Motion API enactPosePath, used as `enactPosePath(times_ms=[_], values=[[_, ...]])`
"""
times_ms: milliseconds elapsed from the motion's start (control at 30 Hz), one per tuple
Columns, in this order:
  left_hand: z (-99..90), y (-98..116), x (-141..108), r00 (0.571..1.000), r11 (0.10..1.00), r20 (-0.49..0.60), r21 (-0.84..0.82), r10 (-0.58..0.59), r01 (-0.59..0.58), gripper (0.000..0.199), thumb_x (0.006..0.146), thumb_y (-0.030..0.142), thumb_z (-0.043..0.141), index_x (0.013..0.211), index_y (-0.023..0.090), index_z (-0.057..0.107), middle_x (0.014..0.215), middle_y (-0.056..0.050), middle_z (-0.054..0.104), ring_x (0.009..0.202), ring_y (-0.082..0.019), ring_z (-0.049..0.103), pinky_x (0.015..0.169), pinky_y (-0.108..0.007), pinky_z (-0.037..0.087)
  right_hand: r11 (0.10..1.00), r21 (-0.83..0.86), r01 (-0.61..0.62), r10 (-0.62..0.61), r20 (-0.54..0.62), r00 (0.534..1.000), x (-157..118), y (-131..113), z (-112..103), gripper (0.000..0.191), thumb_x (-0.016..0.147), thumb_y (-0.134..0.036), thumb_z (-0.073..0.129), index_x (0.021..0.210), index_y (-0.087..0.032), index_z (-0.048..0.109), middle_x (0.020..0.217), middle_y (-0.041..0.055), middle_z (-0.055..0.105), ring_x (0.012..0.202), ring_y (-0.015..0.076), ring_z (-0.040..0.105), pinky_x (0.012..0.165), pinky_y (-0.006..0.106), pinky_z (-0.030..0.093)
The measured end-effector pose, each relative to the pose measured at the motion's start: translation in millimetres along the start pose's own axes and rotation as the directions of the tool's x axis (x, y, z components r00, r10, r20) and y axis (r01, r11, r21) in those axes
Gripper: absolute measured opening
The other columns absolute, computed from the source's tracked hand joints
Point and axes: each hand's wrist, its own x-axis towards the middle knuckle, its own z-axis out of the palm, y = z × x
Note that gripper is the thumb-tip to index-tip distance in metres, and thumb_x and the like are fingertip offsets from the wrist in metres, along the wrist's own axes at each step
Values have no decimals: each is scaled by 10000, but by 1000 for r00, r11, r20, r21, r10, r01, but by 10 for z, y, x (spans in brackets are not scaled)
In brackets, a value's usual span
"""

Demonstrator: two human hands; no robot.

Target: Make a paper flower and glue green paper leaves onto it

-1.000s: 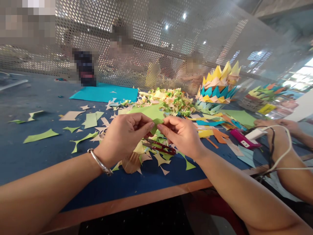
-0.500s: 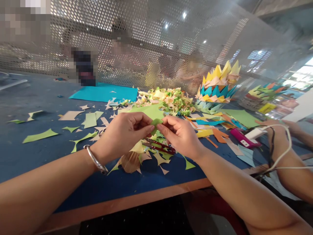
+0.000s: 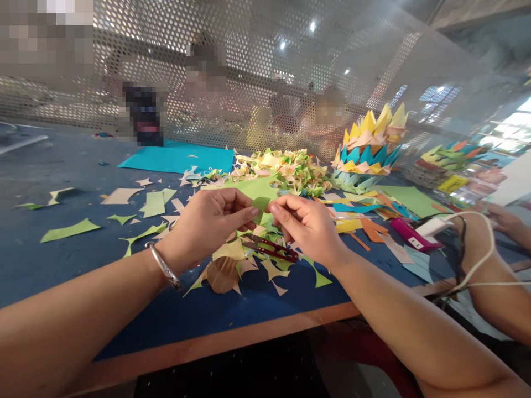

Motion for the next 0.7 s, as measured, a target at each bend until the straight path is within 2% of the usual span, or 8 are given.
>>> enactPosePath(times_ms=[100, 267, 467, 600, 700], values=[[-5, -7, 5, 1000, 1000, -11, 7, 9, -9, 145, 791, 331, 733, 758, 193, 702, 654, -16, 735, 579, -139, 645, 528, -229, 472, 1000, 15, -11, 11, -8, 1000, 8, 3, 3, 260, 999, -405, 556, 888, -183, 634, 668, -24, 518, 516, 86, 456, 485, 242, 353], [11, 13, -17, 999, 998, 32, -59, 2, 0, 134, 804, 300, 724, 739, 187, 695, 666, -12, 720, 608, -132, 647, 578, -229, 509, 1000, 19, -22, 22, 37, 999, 13, 36, 11, 278, 969, -448, 609, 844, -199, 601, 630, -44, 483, 490, 81, 430, 460, 245, 305], [55, 31, -22, 984, 928, 118, -333, -132, 165, 144, 796, 245, 719, 685, 172, 663, 653, -6, 653, 619, -108, 609, 590, -215, 496, 999, 41, -1, -1, 45, 999, 3, -3, -3, 271, 994, -401, 575, 807, -205, 563, 603, -54, 444, 495, 86, 428, 474, 244, 321], [68, 29, -7, 962, 855, 147, -442, -229, 271, 152, 769, 212, 748, 657, 173, 653, 660, 15, 620, 624, -90, 593, 600, -196, 489, 999, 46, 2, -4, 42, 999, -2, -40, -12, 259, 997, -384, 568, 808, -207, 563, 617, -52, 452, 507, 87, 443, 483, 243, 335], [59, 16, 8, 952, 809, 178, -503, -248, 305, 134, 750, 190, 774, 666, 167, 672, 683, 18, 627, 640, -77, 596, 633, -180, 500, 999, 33, 11, -13, 40, 999, 0, -34, -19, 266, 1004, -389, 553, 811, -206, 566, 631, -45, 470, 521, 87, 453, 497, 244, 349]])
